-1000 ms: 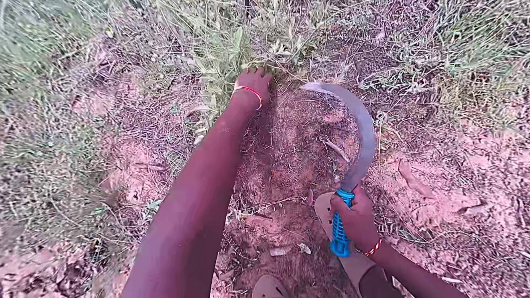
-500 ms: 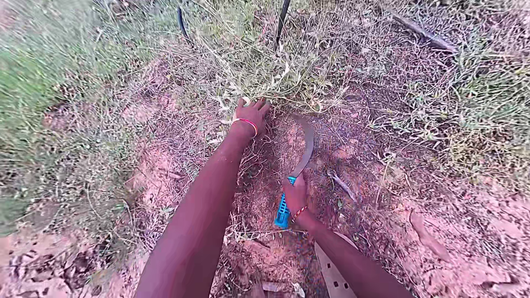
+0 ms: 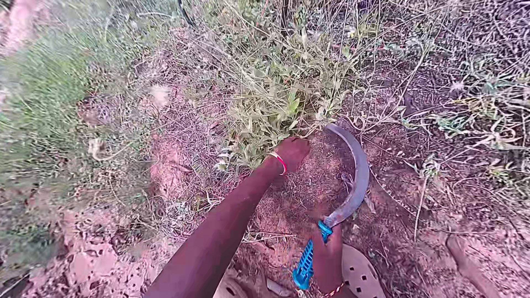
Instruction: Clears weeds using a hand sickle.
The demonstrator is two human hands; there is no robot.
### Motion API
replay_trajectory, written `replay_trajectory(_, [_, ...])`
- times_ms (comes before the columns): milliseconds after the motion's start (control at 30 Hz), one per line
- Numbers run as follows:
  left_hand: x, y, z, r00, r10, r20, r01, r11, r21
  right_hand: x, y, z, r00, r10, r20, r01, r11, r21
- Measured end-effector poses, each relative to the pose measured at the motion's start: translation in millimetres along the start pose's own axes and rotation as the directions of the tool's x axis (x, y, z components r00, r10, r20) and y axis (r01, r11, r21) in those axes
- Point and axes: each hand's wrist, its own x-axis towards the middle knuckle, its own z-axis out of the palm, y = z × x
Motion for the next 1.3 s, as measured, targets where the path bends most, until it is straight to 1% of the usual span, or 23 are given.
replay_trajectory(33, [11.2,-2.8,-0.8,0.993,-0.115,-0.023,0.113,0.991,-0.066,1.1,-1.3,-2.2,1.0,0.001,-0.008,-0.001,1.0,-0.005])
replay_trajectory(100, [27.7,-22.2,-6.3,0.955,-0.283,-0.087,0.276,0.957,-0.087,7.3,-6.4,-1.6,1.0,-0.012,0.013,0.012,1.0,0.001])
replay_trajectory(167, [36.2,-40.8,-12.3,0.929,-0.352,-0.119,0.347,0.936,-0.061,18.0,-14.4,-5.2,1.0,-0.019,0.021,0.02,0.999,-0.027])
replay_trajectory(200, [37.4,-41.4,-16.8,0.913,-0.387,-0.131,0.384,0.922,-0.053,23.0,-18.3,-10.9,1.0,-0.021,0.022,0.022,0.999,-0.047])
replay_trajectory(233, [32.9,-46.2,-18.8,0.883,-0.44,-0.163,0.44,0.897,-0.035,24.7,-20.3,-12.2,0.999,-0.014,0.033,0.015,0.999,-0.047])
replay_trajectory(300, [11.8,-67.0,-28.5,0.808,-0.551,-0.209,0.567,0.824,0.02,33.3,-20.5,0.1,0.997,-0.032,0.072,0.033,0.999,-0.02])
replay_trajectory(333, [7.1,-73.5,-32.0,0.794,-0.563,-0.23,0.585,0.811,0.034,42.3,-21.6,5.3,0.995,-0.05,0.092,0.051,0.999,-0.002])
replay_trajectory(367, [6.2,-77.0,-35.0,0.796,-0.553,-0.246,0.58,0.813,0.049,55.1,-25.7,10.0,0.991,-0.048,0.125,0.049,0.999,0.002])
replay_trajectory(433, [-2.3,-85.0,-36.9,0.831,-0.51,-0.22,0.536,0.841,0.074,83.4,-39.6,26.0,0.962,0.083,0.261,-0.067,0.995,-0.07])
replay_trajectory(500, [-11.8,-96.8,-41.4,0.866,-0.458,-0.2,0.487,0.862,0.137,112.9,-57.4,46.0,0.879,0.229,0.419,-0.144,0.963,-0.226])
replay_trajectory(533, [-16.5,-99.7,-44.0,0.881,-0.434,-0.187,0.463,0.873,0.154,120.3,-63.0,53.8,0.838,0.289,0.463,-0.159,0.941,-0.299])
replay_trajectory(567, [-19.7,-102.6,-46.5,0.891,-0.417,-0.181,0.445,0.882,0.158,121.3,-66.7,58.8,0.819,0.32,0.476,-0.161,0.925,-0.345])
replay_trajectory(633, [-21.2,-103.9,-48.0,0.903,-0.397,-0.167,0.423,0.889,0.175,103.4,-67.7,47.2,0.815,0.353,0.46,-0.144,0.891,-0.43])
replay_trajectory(700, [-19.5,-101.2,-48.9,0.905,-0.397,-0.15,0.42,0.89,0.179,68.1,-59.8,15.2,0.835,0.343,0.43,-0.085,0.853,-0.515])
replay_trajectory(767, [-17.4,-102.0,-46.5,0.907,-0.401,-0.131,0.42,0.889,0.184,41.9,-57.4,-8.2,0.841,0.332,0.427,-0.078,0.856,-0.511])
replay_trajectory(833, [-19.0,-106.0,-40.9,0.907,-0.394,-0.151,0.418,0.888,0.193,39.2,-69.5,-4.5,0.849,0.336,0.408,-0.057,0.825,-0.562])
replay_trajectory(900, [-19.8,-114.5,-46.4,0.917,-0.369,-0.152,0.396,0.885,0.244,62.7,-82.7,20.6,0.871,0.304,0.387,-0.024,0.812,-0.583])
replay_trajectory(967, [-29.1,-117.2,-45.5,0.926,-0.351,-0.138,0.376,0.885,0.274,91.4,-83.4,50.8,0.89,0.266,0.37,-0.005,0.818,-0.576])
replay_trajectory(1033, [-32.6,-113.7,-48.6,0.923,-0.367,-0.117,0.385,0.873,0.301,96.5,-83.4,64.1,0.876,0.289,0.387,0.017,0.783,-0.622])
replay_trajectory(1100, [-29.5,-108.3,-48.7,0.921,-0.377,-0.095,0.387,0.869,0.309,62.7,-74.5,44.5,0.851,0.346,0.394,0.007,0.744,-0.668])
replay_trajectory(1167, [-24.1,-106.5,-50.3,0.917,-0.388,-0.089,0.396,0.866,0.305,29.5,-64.9,11.1,0.848,0.364,0.385,-0.042,0.77,-0.637])
replay_trajectory(1233, [-21.1,-99.8,-48.1,0.911,-0.404,-0.081,0.409,0.86,0.305,23.8,-61.4,-8.7,0.851,0.361,0.381,-0.076,0.803,-0.591])
replay_trajectory(1300, [-23.8,-105.9,-54.0,0.907,-0.411,-0.089,0.416,0.846,0.333,44.7,-70.8,3.2,0.875,0.288,0.389,0.015,0.788,-0.616])
